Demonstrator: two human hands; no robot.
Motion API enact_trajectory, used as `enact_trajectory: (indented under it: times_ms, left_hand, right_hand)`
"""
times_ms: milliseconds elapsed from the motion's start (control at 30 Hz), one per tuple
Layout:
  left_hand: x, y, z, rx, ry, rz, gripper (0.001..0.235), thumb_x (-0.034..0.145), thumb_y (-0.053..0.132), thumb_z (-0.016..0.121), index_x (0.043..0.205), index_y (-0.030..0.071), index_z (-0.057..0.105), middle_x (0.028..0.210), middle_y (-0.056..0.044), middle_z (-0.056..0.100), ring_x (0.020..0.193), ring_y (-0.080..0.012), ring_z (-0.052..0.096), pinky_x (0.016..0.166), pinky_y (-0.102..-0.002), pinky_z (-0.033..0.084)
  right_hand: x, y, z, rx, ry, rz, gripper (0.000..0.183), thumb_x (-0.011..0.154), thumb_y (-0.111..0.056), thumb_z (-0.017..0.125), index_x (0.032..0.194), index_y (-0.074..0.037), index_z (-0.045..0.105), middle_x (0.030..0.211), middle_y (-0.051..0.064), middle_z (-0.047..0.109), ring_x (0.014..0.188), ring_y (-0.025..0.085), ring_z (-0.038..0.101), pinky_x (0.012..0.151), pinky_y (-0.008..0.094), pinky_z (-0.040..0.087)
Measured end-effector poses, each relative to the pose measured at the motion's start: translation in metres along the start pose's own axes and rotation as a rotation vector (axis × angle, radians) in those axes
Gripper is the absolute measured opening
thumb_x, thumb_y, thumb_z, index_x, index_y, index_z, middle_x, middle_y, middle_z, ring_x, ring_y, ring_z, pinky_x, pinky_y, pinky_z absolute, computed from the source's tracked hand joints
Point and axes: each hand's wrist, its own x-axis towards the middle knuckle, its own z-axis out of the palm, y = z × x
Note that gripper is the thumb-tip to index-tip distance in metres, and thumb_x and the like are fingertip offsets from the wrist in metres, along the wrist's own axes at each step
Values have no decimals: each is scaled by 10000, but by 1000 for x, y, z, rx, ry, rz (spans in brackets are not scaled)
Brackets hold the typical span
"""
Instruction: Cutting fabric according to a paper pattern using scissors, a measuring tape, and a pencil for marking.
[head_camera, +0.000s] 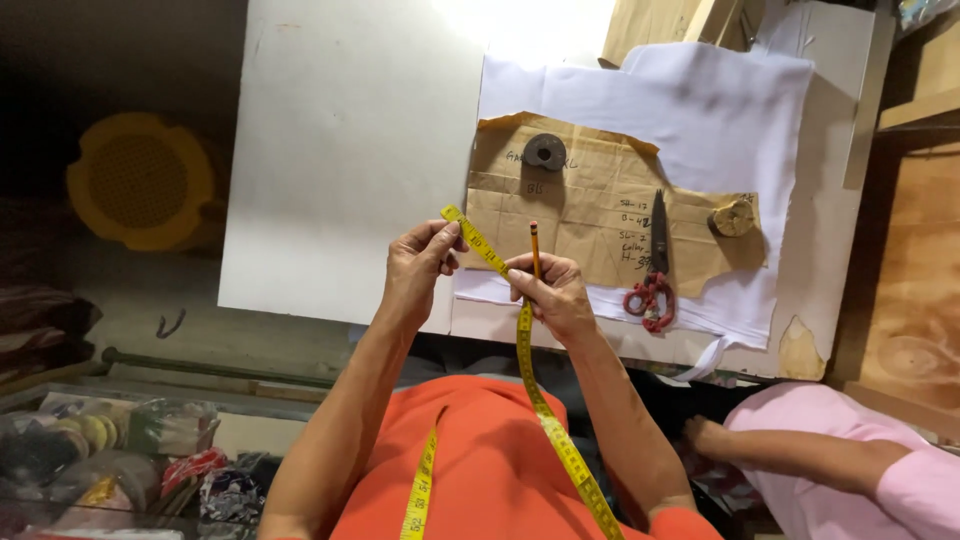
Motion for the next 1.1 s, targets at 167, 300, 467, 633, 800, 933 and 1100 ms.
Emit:
enact_trajectory:
  times_ms: [167, 300, 467, 633, 800, 933, 1100]
  left_hand:
    - [5, 6, -12, -30, -16, 9, 150, 975, 184, 726, 964, 35, 739, 797, -149, 718, 594, -117, 621, 573, -193, 545]
    - [10, 22, -26, -37, -45, 2, 151, 964, 188, 740, 941, 38, 740, 800, -146, 722, 602, -122, 621, 579, -196, 544]
    - [30, 38, -63, -53, -119, -12, 145, 937, 171, 764, 930, 28, 742, 800, -154, 718, 607, -131, 623, 575, -196, 545]
    - [48, 76, -117, -51, -198, -59, 152, 896, 166, 804, 907, 28, 741, 794, -147, 711, 608, -131, 614, 589, -210, 547]
    - [65, 122, -161, -96, -252, -122, 157, 894, 159, 798, 893, 27, 714, 770, -146, 676, 595, -143, 590, 576, -233, 535]
    - [69, 150, -189, -62, -303, -129, 177, 894, 175, 798, 899, 26, 703, 771, -138, 666, 601, -139, 583, 580, -236, 531]
    - [88, 177, -209, -151, -280, -105, 171, 911, 178, 779, 915, 51, 664, 730, -114, 644, 549, -120, 591, 529, -206, 520]
  right_hand:
    - [9, -2, 16, -35, 34, -9, 201, 888, -29, 760, 1035, 99, 712, 533, 169, 604, 302, 55, 404, 288, 161, 329]
    - [20, 3, 32, -114, 96, -53, 199, 841, -41, 819, 995, 65, 751, 575, 150, 645, 393, 85, 557, 322, 168, 398]
    - [29, 1, 73, -124, 158, -103, 190, 864, -68, 795, 1004, 51, 746, 533, 98, 574, 377, 59, 483, 324, 151, 370]
    - [39, 1, 141, -140, 267, -164, 181, 855, -69, 811, 974, 49, 744, 489, 76, 530, 338, 53, 446, 317, 153, 349]
    - [52, 0, 199, -154, 308, -243, 200, 859, -62, 818, 961, 85, 729, 482, 84, 516, 345, 68, 477, 313, 166, 356]
    - [45, -20, 250, -149, 330, -272, 178, 849, -53, 809, 930, 82, 727, 484, 79, 530, 354, 64, 506, 320, 164, 378]
    - [26, -58, 298, -123, 178, -113, 151, 833, -43, 757, 828, 93, 690, 414, 117, 497, 268, 86, 425, 262, 184, 320]
